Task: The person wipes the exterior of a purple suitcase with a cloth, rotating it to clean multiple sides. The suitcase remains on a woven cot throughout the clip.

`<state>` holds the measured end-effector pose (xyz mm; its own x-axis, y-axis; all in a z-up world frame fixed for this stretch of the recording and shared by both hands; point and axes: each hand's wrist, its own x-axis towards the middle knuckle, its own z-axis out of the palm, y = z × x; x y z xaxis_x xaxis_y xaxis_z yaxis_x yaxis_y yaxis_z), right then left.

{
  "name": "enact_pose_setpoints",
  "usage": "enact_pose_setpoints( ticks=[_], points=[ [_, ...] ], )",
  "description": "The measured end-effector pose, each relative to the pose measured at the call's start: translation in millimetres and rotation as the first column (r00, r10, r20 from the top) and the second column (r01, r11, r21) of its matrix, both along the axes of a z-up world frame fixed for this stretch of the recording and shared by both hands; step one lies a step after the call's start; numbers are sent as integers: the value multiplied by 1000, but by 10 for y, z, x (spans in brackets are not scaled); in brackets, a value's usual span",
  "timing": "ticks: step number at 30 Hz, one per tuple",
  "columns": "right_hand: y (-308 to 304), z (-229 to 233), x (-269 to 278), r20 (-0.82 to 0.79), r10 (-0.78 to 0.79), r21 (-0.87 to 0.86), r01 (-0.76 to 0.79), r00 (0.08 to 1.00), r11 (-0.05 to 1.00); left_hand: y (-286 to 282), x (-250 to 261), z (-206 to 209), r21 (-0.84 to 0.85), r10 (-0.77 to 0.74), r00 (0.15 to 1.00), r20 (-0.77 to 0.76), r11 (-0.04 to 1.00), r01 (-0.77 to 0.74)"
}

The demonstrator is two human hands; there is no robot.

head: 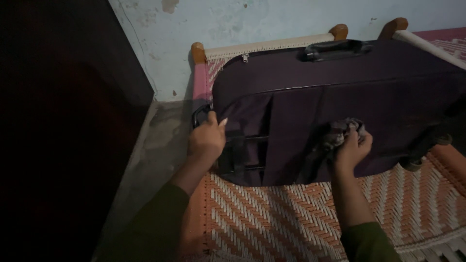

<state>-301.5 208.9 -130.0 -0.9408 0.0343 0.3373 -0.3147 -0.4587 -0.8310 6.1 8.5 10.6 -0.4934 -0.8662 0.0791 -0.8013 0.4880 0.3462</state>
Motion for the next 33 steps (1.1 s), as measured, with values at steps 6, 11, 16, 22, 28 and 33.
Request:
enact_pose_setpoints(
  ticks=[6,11,16,22,28,33],
  points=[
    [37,-22,-41,0,80,-2,-80,997,997,-109,-20,-155,-101,-57,998,-8,993,56],
    [31,-159,-352,-70,90,56,-87,993,995,-124,-7,-179,-163,-97,994,-47,983,88],
    [-91,-48,-616,134,80,-16,-79,988,997,-75,17,-148,-298,-200,974,-108,941,160],
    [-166,136,-718,13,109,92,-110,994,990,-98,-91,-176,-383,-259,945,-200,908,167],
    [-332,381,682,-684,-32,305,325,729,896,-141,-92,-112,-371,-248,944,-217,916,156],
    [-388,-101,1345,-666,539,716,241,516,655,-141,-128,-166,-306,-190,970,-154,942,137]
  ],
)
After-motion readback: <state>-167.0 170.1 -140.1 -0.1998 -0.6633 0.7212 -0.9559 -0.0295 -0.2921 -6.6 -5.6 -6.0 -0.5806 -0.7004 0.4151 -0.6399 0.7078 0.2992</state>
